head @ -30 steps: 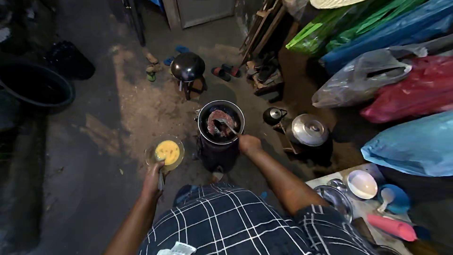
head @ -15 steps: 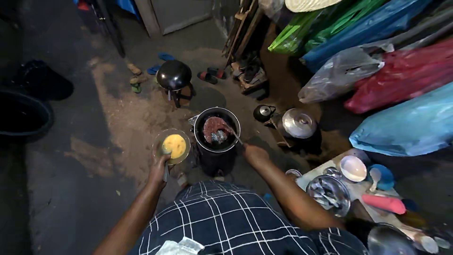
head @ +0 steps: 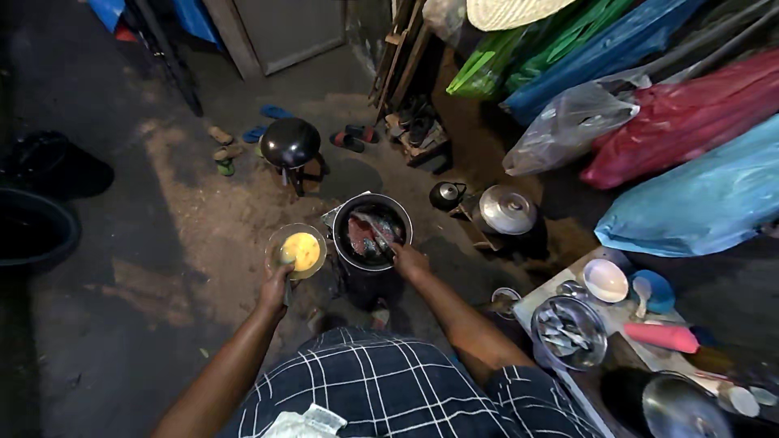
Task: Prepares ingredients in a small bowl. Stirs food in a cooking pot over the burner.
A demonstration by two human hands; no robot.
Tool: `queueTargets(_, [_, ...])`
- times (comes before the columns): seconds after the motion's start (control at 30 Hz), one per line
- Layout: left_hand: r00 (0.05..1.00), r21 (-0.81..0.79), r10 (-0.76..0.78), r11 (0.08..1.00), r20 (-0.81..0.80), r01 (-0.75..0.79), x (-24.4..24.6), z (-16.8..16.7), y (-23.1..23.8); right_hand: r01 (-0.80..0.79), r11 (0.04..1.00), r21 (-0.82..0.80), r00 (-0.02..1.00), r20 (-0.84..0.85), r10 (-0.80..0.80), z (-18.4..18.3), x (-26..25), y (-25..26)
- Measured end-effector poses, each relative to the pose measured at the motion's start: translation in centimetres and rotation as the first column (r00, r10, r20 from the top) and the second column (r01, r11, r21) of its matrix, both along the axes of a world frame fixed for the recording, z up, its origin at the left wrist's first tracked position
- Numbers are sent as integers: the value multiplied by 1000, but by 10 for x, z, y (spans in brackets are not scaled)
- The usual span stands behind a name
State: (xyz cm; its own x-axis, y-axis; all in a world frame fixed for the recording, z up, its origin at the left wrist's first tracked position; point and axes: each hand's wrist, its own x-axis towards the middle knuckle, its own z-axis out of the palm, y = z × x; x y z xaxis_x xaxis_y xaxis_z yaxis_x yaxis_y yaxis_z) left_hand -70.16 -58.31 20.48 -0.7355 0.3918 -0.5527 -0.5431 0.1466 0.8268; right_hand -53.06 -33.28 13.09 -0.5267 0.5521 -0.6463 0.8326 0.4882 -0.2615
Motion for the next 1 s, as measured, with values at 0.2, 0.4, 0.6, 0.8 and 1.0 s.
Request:
queueTargets(0.2, [1000,-13,-13,1000,9,13,-5,-3,2,-131,987,97,981,154,115,42,16,-11])
queueTargets(0.4, [1000,-23,-18,1000,5,18,-6,-2,4,180,983,-38,984,-14,-180,15,20,16])
queueTargets(0.6, [998,-36,-66,997,-12,66,-8,-1,5,-73,994,-78,997,-2,73,6,16,-10])
queueTargets(0.8, [996,-5,-92,996,-24,92,-8,-7,10,-181,983,-23,974,132,183,71,37,-27])
queueTargets(1.0, [997,-14,-78,997,4,78,-7,-8,17,-104,988,-116,982,146,120,53,33,-41])
